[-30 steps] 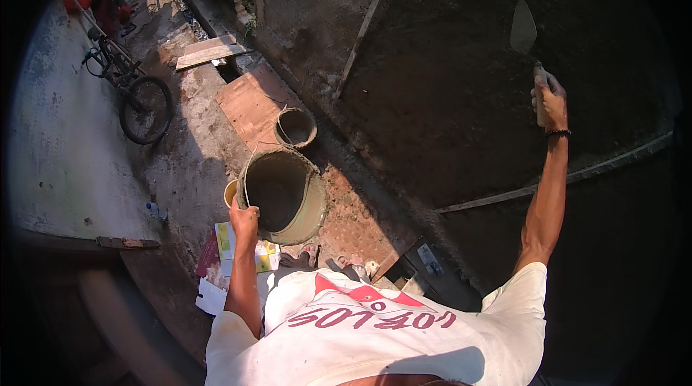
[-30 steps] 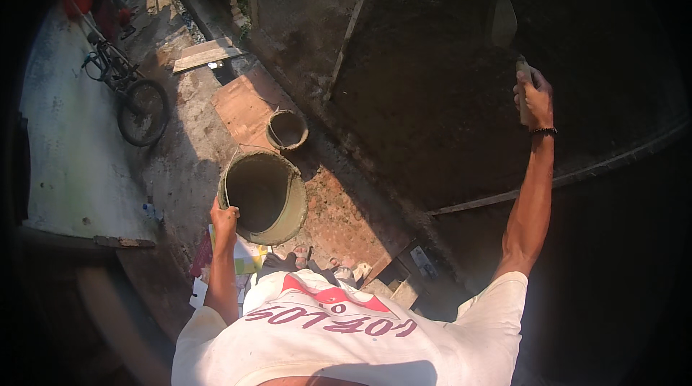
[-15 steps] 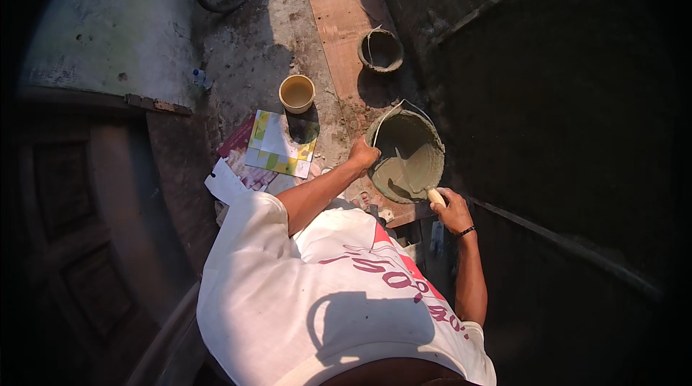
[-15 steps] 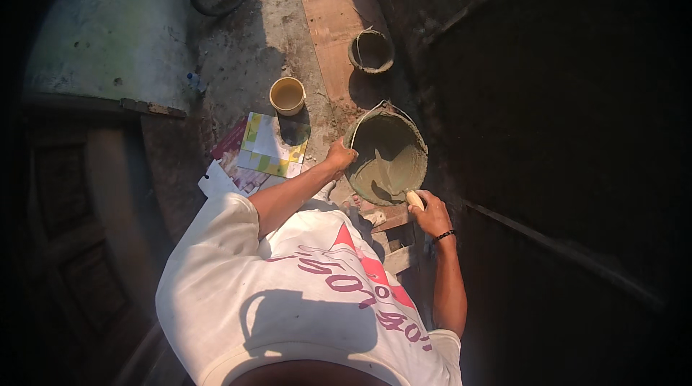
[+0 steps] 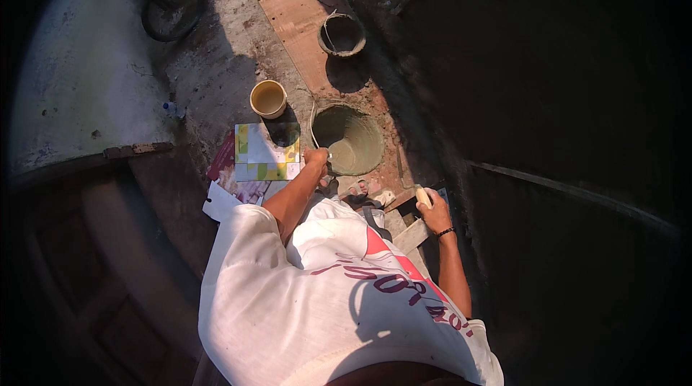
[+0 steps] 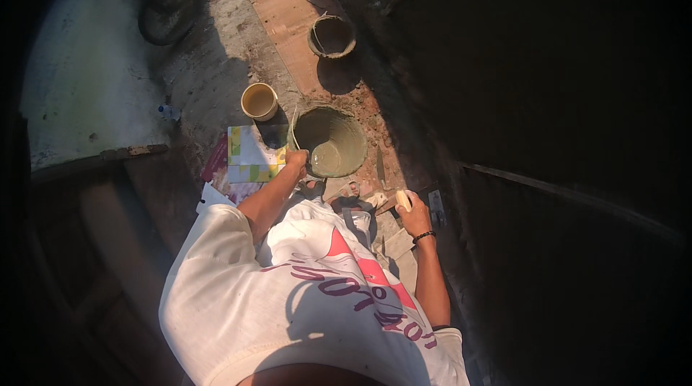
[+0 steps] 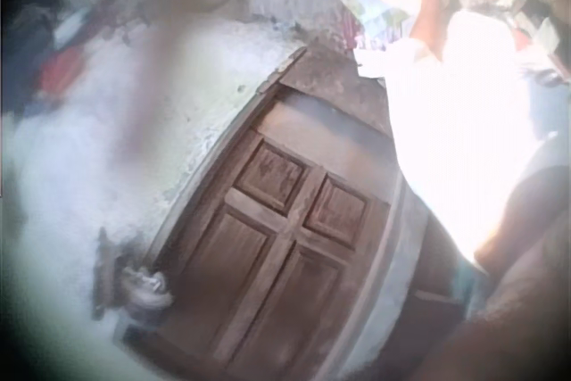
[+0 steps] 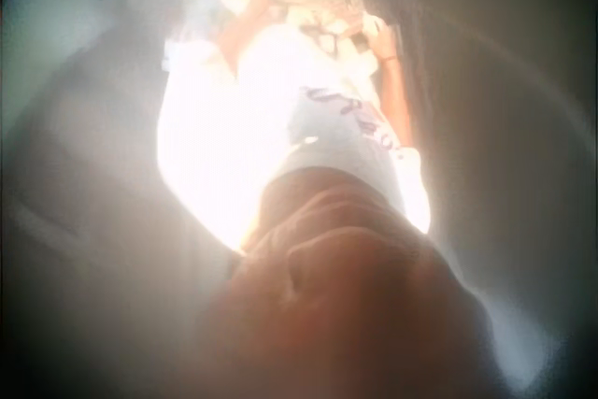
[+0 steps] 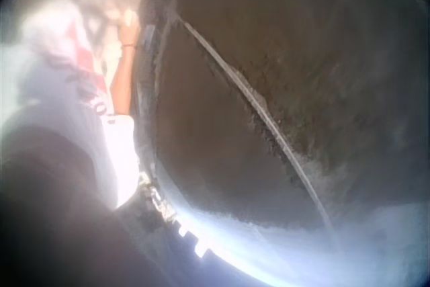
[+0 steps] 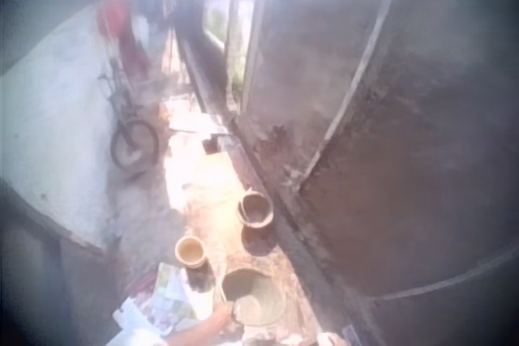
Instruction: The person scoops wet cement from a bucket with a trowel and applies it to a vertical wall, then smooths the surface with a float. The person also scrapes excess cement from the floor into the bucket.
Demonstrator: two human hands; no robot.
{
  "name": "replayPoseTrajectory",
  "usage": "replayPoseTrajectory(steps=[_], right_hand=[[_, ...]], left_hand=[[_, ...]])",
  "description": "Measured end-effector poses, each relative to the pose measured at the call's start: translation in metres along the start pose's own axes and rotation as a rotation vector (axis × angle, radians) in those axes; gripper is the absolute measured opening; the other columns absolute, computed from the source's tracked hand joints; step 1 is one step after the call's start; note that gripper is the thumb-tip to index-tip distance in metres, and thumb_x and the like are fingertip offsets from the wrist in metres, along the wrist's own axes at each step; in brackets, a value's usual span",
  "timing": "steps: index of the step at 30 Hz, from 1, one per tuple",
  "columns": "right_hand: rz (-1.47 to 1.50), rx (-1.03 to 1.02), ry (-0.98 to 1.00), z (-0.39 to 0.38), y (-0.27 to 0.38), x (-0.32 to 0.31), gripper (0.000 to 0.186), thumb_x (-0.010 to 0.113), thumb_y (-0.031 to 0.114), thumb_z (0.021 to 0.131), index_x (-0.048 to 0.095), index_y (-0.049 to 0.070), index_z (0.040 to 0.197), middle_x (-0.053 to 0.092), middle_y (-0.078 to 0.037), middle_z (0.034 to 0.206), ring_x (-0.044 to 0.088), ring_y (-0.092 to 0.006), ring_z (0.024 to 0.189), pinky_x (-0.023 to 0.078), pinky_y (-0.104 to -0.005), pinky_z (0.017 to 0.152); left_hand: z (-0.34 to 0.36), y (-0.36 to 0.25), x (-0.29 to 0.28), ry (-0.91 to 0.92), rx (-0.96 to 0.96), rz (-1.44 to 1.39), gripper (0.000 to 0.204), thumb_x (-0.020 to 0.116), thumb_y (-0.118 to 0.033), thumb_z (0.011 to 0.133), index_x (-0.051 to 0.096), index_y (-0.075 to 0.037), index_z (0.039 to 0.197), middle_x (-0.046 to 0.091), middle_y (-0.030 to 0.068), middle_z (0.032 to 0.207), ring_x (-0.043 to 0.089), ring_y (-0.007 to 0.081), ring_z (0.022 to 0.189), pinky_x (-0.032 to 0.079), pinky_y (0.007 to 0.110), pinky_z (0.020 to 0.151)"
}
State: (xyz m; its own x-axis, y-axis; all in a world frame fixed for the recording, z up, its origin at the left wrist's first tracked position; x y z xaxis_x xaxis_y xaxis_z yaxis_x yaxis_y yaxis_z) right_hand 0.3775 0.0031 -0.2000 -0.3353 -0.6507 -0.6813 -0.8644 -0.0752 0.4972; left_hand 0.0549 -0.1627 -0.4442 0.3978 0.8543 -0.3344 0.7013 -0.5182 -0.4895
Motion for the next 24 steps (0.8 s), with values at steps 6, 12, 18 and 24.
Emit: replayPoseTrajectory(steps=[6,12,18,24], right_hand=[[-0.120,0.368,-0.038,-0.056,-0.145,0.059,0.051,0.070,0.017,0.078,0.058,-0.001,0.124,0.069,-0.022,0.102,0.070,-0.0295,0.080,0.055,-0.0378,0.070],[0.092,0.895,0.152,-0.151,-0.278,0.121,0.055,0.070,0.024,0.077,0.059,-0.005,0.121,0.064,-0.027,0.117,0.061,-0.0358,0.113,0.048,-0.0405,0.096],[0.295,1.088,0.196,-0.195,-0.285,0.143,0.035,0.068,0.020,0.079,0.058,-0.001,0.105,0.062,-0.019,0.097,0.061,-0.0278,0.092,0.049,-0.0374,0.077],[0.670,0.951,-0.027,-0.153,-0.214,0.129,0.014,0.066,0.012,0.082,0.056,0.004,0.087,0.060,-0.010,0.074,0.062,-0.0186,0.067,0.050,-0.0333,0.054]], left_hand=[[0.023,-0.010,-0.056,-0.135,-0.097,-0.036,0.064,0.071,-0.009,0.072,0.045,0.003,0.129,0.059,0.0226,0.120,0.063,0.0310,0.101,0.054,0.040,0.082],[0.072,-0.013,-0.050,-0.226,-0.068,-0.332,0.044,0.069,-0.002,0.073,0.049,0.005,0.112,0.060,0.0201,0.105,0.065,0.0314,0.079,0.058,0.053,0.063],[0.138,-0.057,0.020,-0.099,-0.003,-0.270,0.043,0.072,-0.007,0.062,0.057,0.007,0.100,0.064,0.0146,0.088,0.061,0.0237,0.068,0.049,0.039,0.057],[0.201,-0.134,0.133,0.116,-0.058,-0.348,0.008,0.061,0.001,0.071,0.055,-0.002,0.075,0.053,0.0078,0.068,0.054,0.0237,0.055,0.054,0.045,0.053]])
Point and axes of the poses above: each hand's wrist, its own z-axis towards the middle knuckle, its own x-axis out of the palm, y = z × x, the point moved 7 cm from there along z, towards the middle knuckle
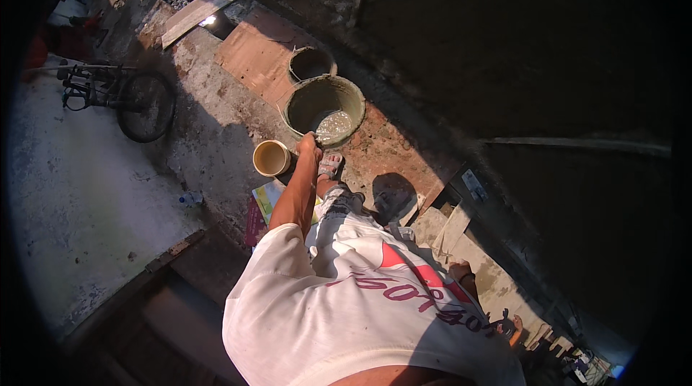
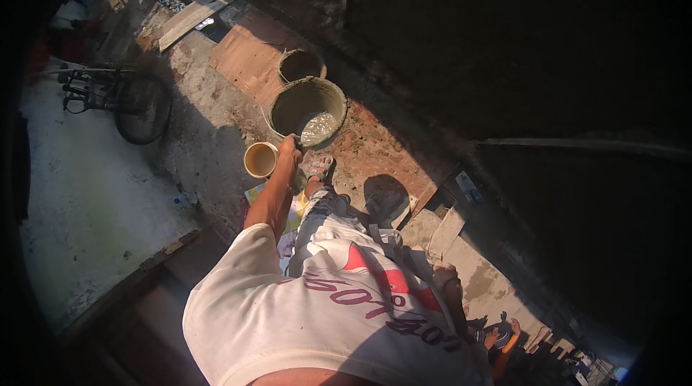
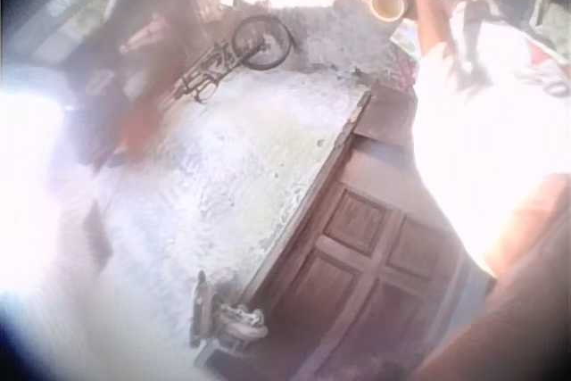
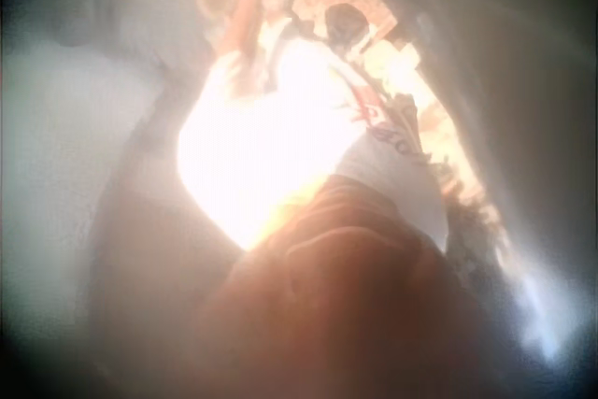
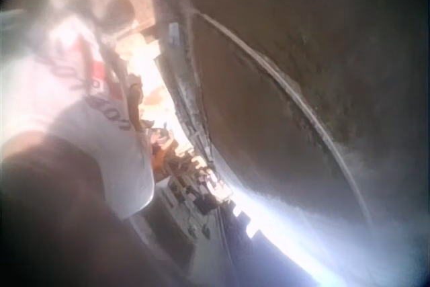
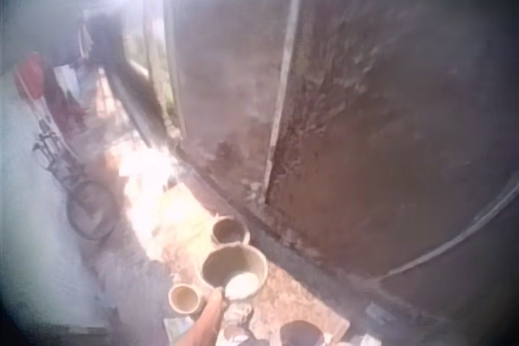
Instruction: The person scoops wet cement from a bucket with a trowel and applies it to a vertical wall, then smooths the surface with a float. The person also scrapes excess cement from the floor into the bucket.
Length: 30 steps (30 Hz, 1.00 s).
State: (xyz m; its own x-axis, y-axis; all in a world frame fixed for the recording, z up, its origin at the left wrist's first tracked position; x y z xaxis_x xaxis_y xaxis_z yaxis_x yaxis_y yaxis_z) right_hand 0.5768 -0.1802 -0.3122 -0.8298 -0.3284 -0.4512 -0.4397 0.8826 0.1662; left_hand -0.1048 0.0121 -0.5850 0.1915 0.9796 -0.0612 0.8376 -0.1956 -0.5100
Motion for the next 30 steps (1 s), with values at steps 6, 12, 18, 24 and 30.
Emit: replayPoseTrajectory(steps=[6,12,18,24,30], right_hand=[[0.321,-0.157,0.075,-0.040,0.092,0.067,0.027,0.066,0.009,0.086,0.058,0.002,0.110,0.063,-0.008,0.082,0.061,-0.0180,0.061,0.050,-0.0331,0.047],[0.100,-0.172,0.019,-0.092,0.143,0.102,0.053,0.068,0.022,0.085,0.051,-0.001,0.130,0.063,-0.006,0.085,0.058,-0.0111,0.065,0.048,-0.0272,0.056],[-0.201,-0.267,-0.185,-0.098,0.146,0.093,0.055,0.069,0.016,0.081,0.052,-0.003,0.130,0.066,-0.010,0.099,0.063,-0.0150,0.080,0.053,-0.0310,0.070],[-0.187,-0.237,-0.160,-0.077,0.138,0.090,0.055,0.069,0.017,0.081,0.052,-0.005,0.129,0.066,-0.012,0.100,0.063,-0.0153,0.081,0.052,-0.0316,0.069],[-0.202,-0.174,-0.219,-0.041,0.112,0.110,0.062,0.071,0.031,0.078,0.054,-0.006,0.124,0.067,-0.023,0.097,0.067,-0.0312,0.083,0.055,-0.0403,0.069]], left_hand=[[-0.030,-0.081,0.100,0.197,-0.110,-0.177,0.045,0.063,0.005,0.074,0.051,0.004,0.117,0.063,0.0169,0.097,0.064,0.0277,0.068,0.054,0.044,0.053],[-0.049,-0.144,0.134,0.137,-0.126,0.047,0.077,0.083,-0.038,0.074,0.043,-0.001,0.129,0.050,0.0214,0.130,0.063,0.0394,0.087,0.057,0.049,0.056],[-0.043,-0.109,0.111,0.473,0.055,0.391,0.092,0.078,-0.041,0.081,0.026,-0.004,0.148,0.058,0.0229,0.104,0.058,0.0263,0.052,0.051,0.035,0.042],[0.007,-0.023,-0.021,0.674,0.117,1.101,0.058,0.070,-0.021,0.086,0.047,-0.001,0.134,0.060,0.0108,0.079,0.059,0.0212,0.059,0.050,0.036,0.048],[0.048,-0.024,-0.107,0.937,0.486,1.356,0.039,0.065,-0.030,0.087,0.062,0.002,0.110,0.066,0.0189,0.094,0.065,0.0318,0.088,0.053,0.038,0.070]])
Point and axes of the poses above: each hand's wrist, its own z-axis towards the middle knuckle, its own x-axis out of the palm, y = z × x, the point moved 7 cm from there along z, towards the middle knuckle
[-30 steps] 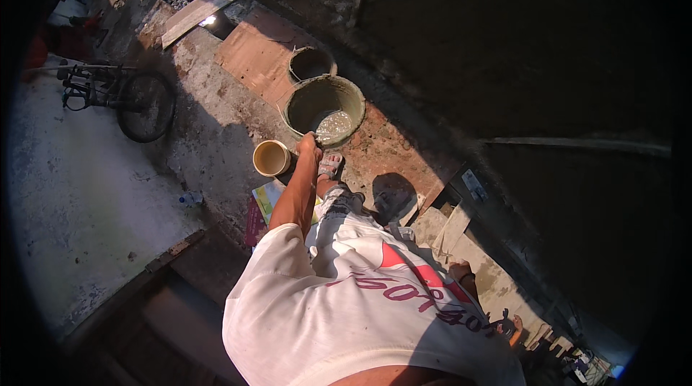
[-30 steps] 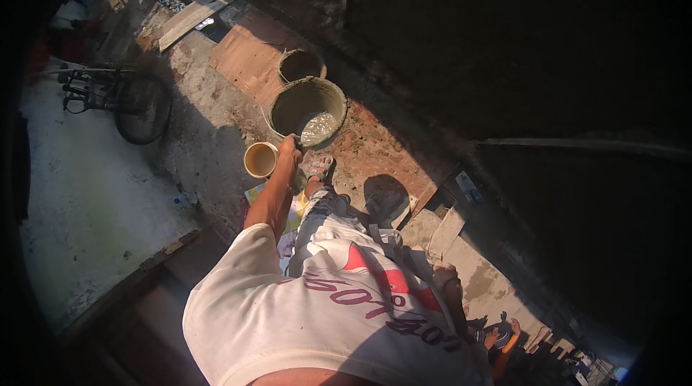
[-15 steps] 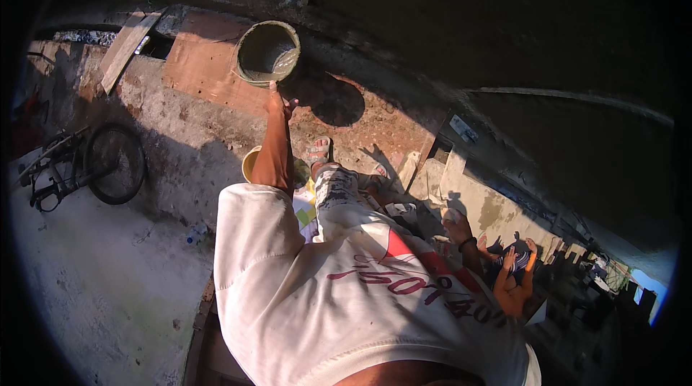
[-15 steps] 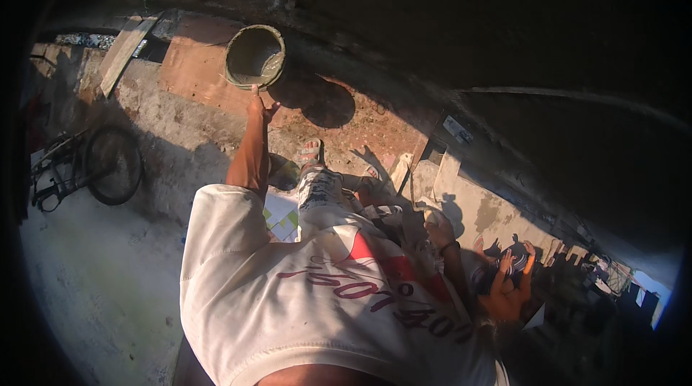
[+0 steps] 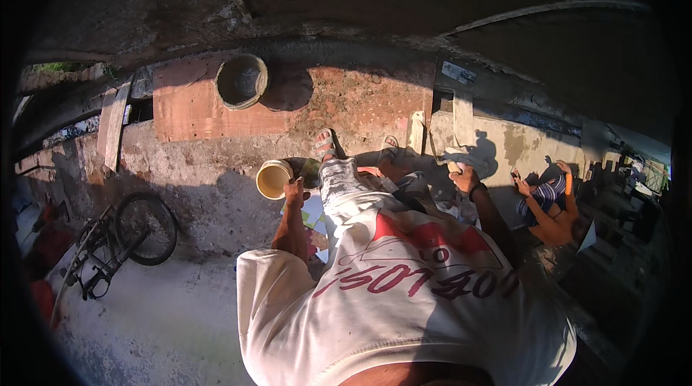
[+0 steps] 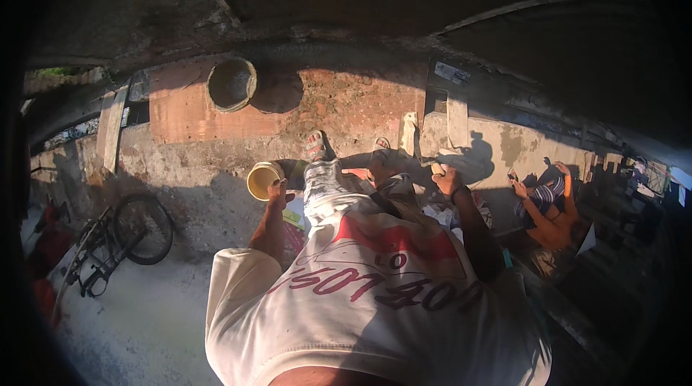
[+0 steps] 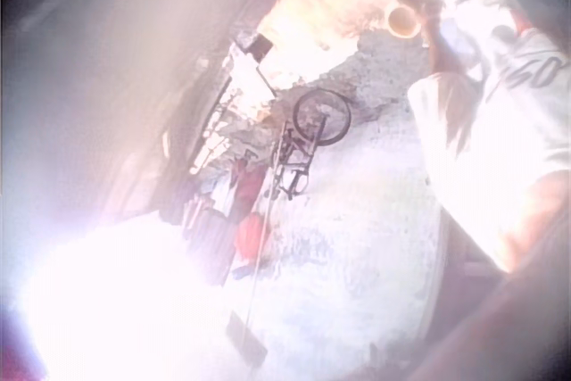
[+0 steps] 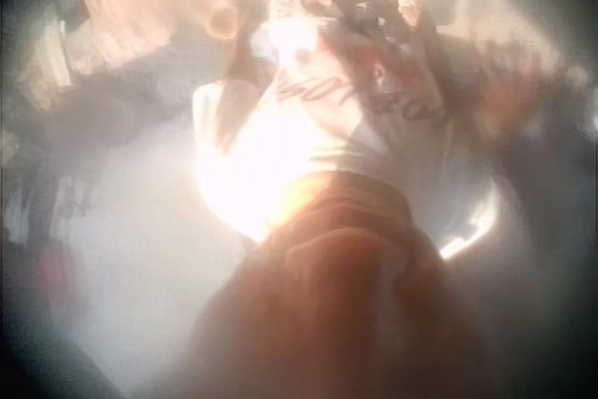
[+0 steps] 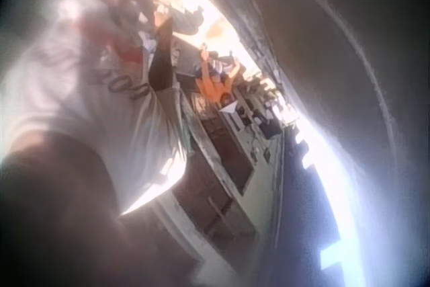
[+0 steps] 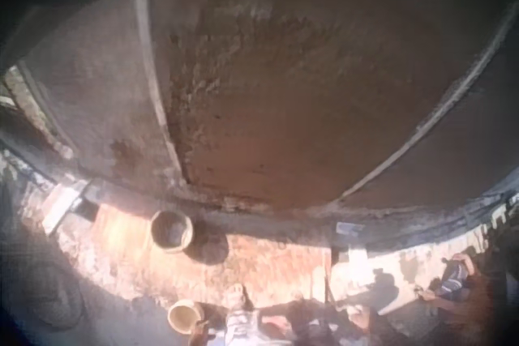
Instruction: The person scoops wet cement from a bucket with a trowel and applies it to a vertical wall, then smooths the surface with a float. The person also scrapes excess cement from the floor into the bucket.
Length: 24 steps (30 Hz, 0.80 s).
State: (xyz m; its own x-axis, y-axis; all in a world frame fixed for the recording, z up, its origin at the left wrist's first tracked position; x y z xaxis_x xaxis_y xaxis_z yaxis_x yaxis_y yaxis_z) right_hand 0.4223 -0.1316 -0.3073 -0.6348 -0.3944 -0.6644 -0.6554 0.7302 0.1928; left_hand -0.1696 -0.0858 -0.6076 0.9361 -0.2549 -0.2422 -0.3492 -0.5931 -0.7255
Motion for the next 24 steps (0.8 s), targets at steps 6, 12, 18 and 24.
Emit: replayPoseTrajectory(steps=[6,12,18,24], right_hand=[[-0.144,-0.238,-0.137,0.005,-0.033,0.058,0.038,0.068,0.032,0.076,0.061,-0.001,0.095,0.065,-0.022,0.082,0.063,-0.0398,0.072,0.050,-0.0458,0.066],[0.272,0.072,-0.077,-0.071,-0.044,0.066,0.033,0.065,0.031,0.084,0.063,0.001,0.097,0.065,-0.016,0.084,0.065,-0.0236,0.073,0.051,-0.0394,0.059],[0.660,0.153,-0.067,-0.103,-0.103,0.117,0.036,0.057,0.039,0.087,0.063,0.006,0.101,0.061,-0.006,0.074,0.055,-0.0156,0.057,0.044,-0.0374,0.047],[0.529,0.247,-0.108,-0.111,-0.196,0.165,0.038,0.056,0.039,0.089,0.064,0.002,0.092,0.063,-0.007,0.075,0.059,-0.0201,0.057,0.047,-0.0376,0.046]], left_hand=[[-0.003,-0.088,-0.047,0.160,0.232,0.346,0.030,0.064,-0.020,0.088,0.064,0.002,0.108,0.067,0.0157,0.103,0.064,0.0287,0.096,0.053,0.037,0.081],[0.072,-0.168,-0.068,0.165,-0.212,-0.159,0.029,0.063,-0.013,0.088,0.061,-0.003,0.115,0.067,0.0136,0.111,0.065,0.0264,0.098,0.059,0.038,0.069],[0.110,-0.283,-0.039,0.203,0.002,0.027,0.032,0.059,-0.023,0.094,0.065,0.002,0.112,0.067,0.0138,0.112,0.068,0.0238,0.078,0.060,0.034,0.060],[0.075,-0.327,0.037,0.204,-0.012,0.098,0.055,0.054,-0.044,0.097,0.053,0.004,0.125,0.066,0.0208,0.110,0.070,0.0321,0.067,0.061,0.037,0.057]])
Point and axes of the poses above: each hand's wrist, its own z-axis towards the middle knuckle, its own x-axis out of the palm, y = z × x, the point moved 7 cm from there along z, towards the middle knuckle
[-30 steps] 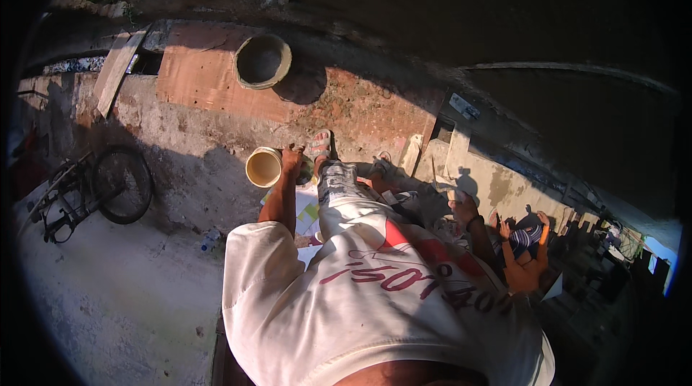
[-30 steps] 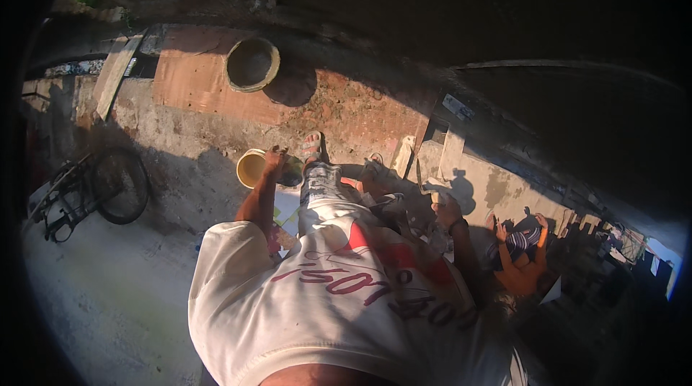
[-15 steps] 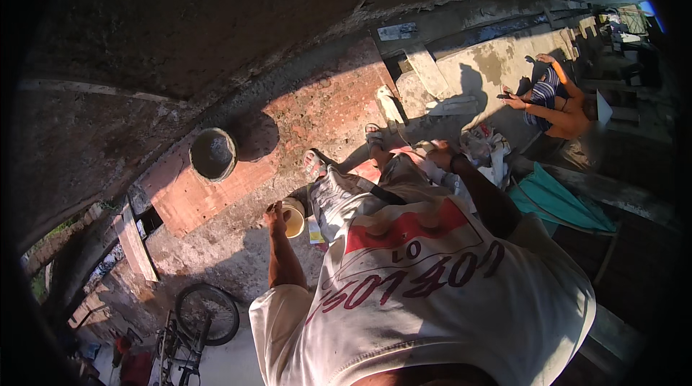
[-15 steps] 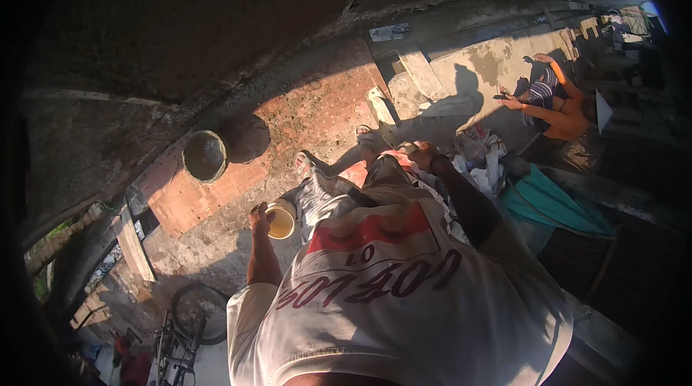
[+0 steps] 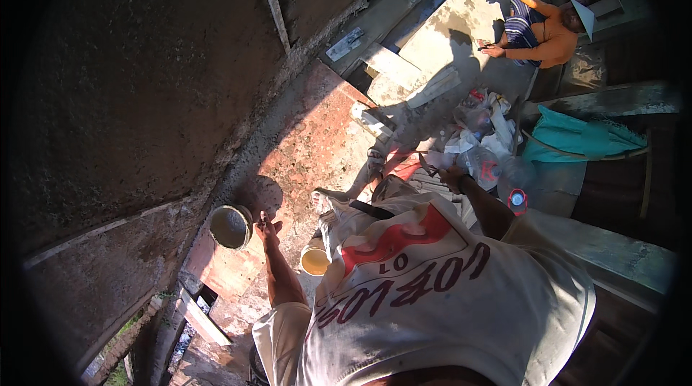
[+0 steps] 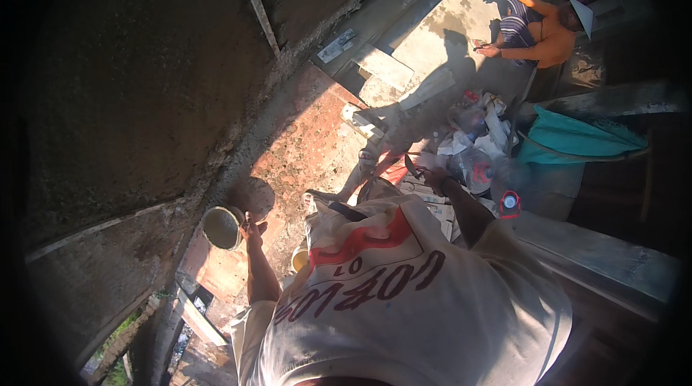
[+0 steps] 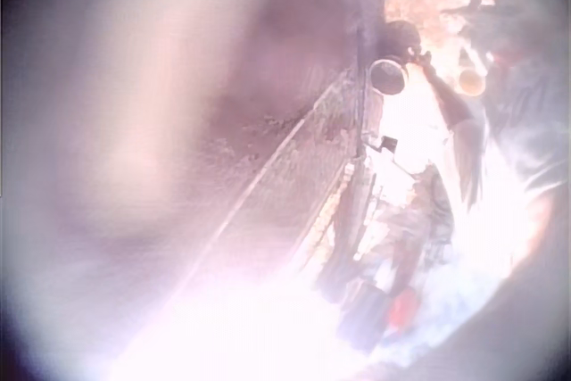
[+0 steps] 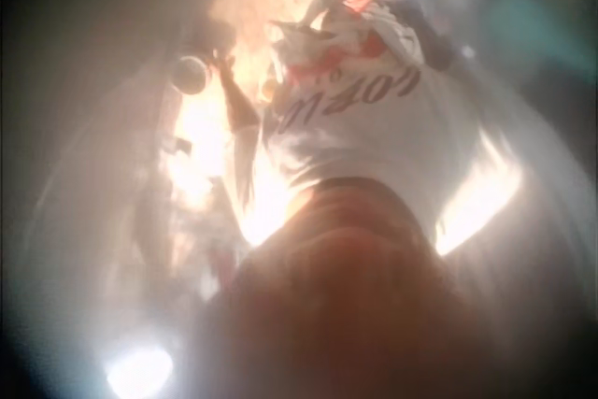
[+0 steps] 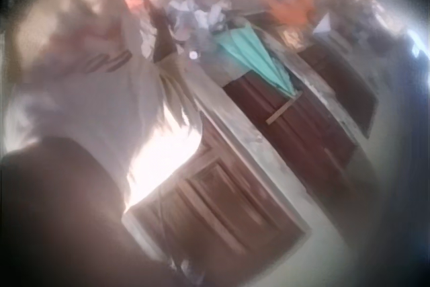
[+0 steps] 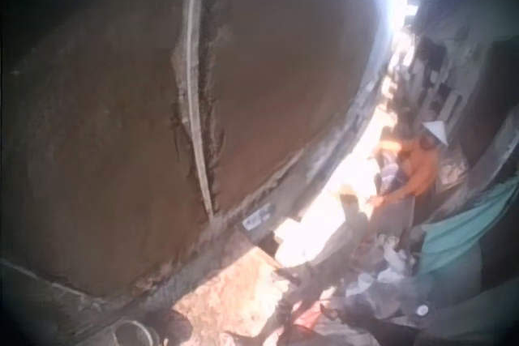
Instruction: The person scoops wet cement from a bucket with a trowel and applies it to a vertical wall, then smooths the surface with a float. The person also scrapes excess cement from the floor into the bucket.
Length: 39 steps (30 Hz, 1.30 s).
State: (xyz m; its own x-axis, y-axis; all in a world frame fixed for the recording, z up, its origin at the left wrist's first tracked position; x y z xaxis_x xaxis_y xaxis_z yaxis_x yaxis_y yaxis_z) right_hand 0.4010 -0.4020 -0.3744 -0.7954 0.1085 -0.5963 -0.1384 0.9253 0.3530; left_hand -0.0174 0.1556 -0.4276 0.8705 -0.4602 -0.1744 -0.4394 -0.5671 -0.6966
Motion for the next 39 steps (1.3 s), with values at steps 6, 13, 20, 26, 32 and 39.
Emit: replayPoseTrajectory(steps=[6,13,20,26,32,39], right_hand=[[0.300,0.130,0.017,0.003,-0.051,-0.021,0.022,0.068,0.024,0.083,0.064,0.003,0.091,0.060,-0.008,0.067,0.060,-0.0187,0.054,0.048,-0.0367,0.046],[-0.175,0.224,0.301,0.031,-0.126,-0.048,0.038,0.072,0.023,0.076,0.060,0.001,0.105,0.066,-0.019,0.088,0.066,-0.0324,0.083,0.053,-0.0418,0.070],[-0.154,0.055,0.227,0.062,-0.088,-0.090,0.038,0.070,0.014,0.072,0.056,-0.001,0.104,0.065,-0.019,0.087,0.066,-0.0334,0.084,0.054,-0.0416,0.072],[0.367,0.260,-0.192,0.072,-0.050,-0.107,0.028,0.066,0.017,0.080,0.057,0.001,0.101,0.065,-0.014,0.086,0.063,-0.0228,0.065,0.049,-0.0388,0.055],[-0.039,0.119,-0.115,0.090,-0.019,-0.073,0.037,0.067,0.029,0.079,0.057,0.002,0.103,0.064,-0.021,0.096,0.064,-0.0361,0.087,0.050,-0.0461,0.075],[-0.051,0.237,0.115,0.200,-0.075,0.001,0.045,0.058,0.035,0.086,0.058,0.001,0.116,0.063,-0.027,0.108,0.062,-0.0412,0.106,0.049,-0.0494,0.090]], left_hand=[[-0.050,0.042,0.091,0.212,-0.073,0.078,0.090,0.040,-0.074,0.088,0.042,0.002,0.137,0.059,0.0262,0.123,0.070,0.0343,0.071,0.061,0.038,0.060],[-0.091,0.075,0.148,0.114,-0.234,0.089,0.076,0.056,-0.057,0.092,0.033,-0.007,0.144,0.060,0.0234,0.124,0.071,0.0364,0.076,0.060,0.043,0.066],[-0.105,0.102,0.154,0.162,-0.250,-0.006,0.061,0.063,-0.038,0.092,0.039,-0.007,0.138,0.062,0.0224,0.117,0.070,0.0337,0.074,0.061,0.039,0.062],[-0.078,0.120,0.172,0.099,-0.474,0.175,0.047,0.050,-0.027,0.097,0.042,-0.007,0.139,0.060,0.0240,0.121,0.068,0.0342,0.069,0.057,0.037,0.053],[-0.056,0.069,0.226,0.183,-0.354,0.202,0.050,0.055,-0.036,0.097,0.045,-0.008,0.137,0.061,0.0206,0.122,0.069,0.0268,0.067,0.056,0.032,0.052],[-0.034,0.054,0.365,0.465,-0.188,0.089,0.048,0.053,-0.028,0.097,0.043,-0.007,0.139,0.062,0.0168,0.124,0.070,0.0261,0.083,0.057,0.034,0.069]])
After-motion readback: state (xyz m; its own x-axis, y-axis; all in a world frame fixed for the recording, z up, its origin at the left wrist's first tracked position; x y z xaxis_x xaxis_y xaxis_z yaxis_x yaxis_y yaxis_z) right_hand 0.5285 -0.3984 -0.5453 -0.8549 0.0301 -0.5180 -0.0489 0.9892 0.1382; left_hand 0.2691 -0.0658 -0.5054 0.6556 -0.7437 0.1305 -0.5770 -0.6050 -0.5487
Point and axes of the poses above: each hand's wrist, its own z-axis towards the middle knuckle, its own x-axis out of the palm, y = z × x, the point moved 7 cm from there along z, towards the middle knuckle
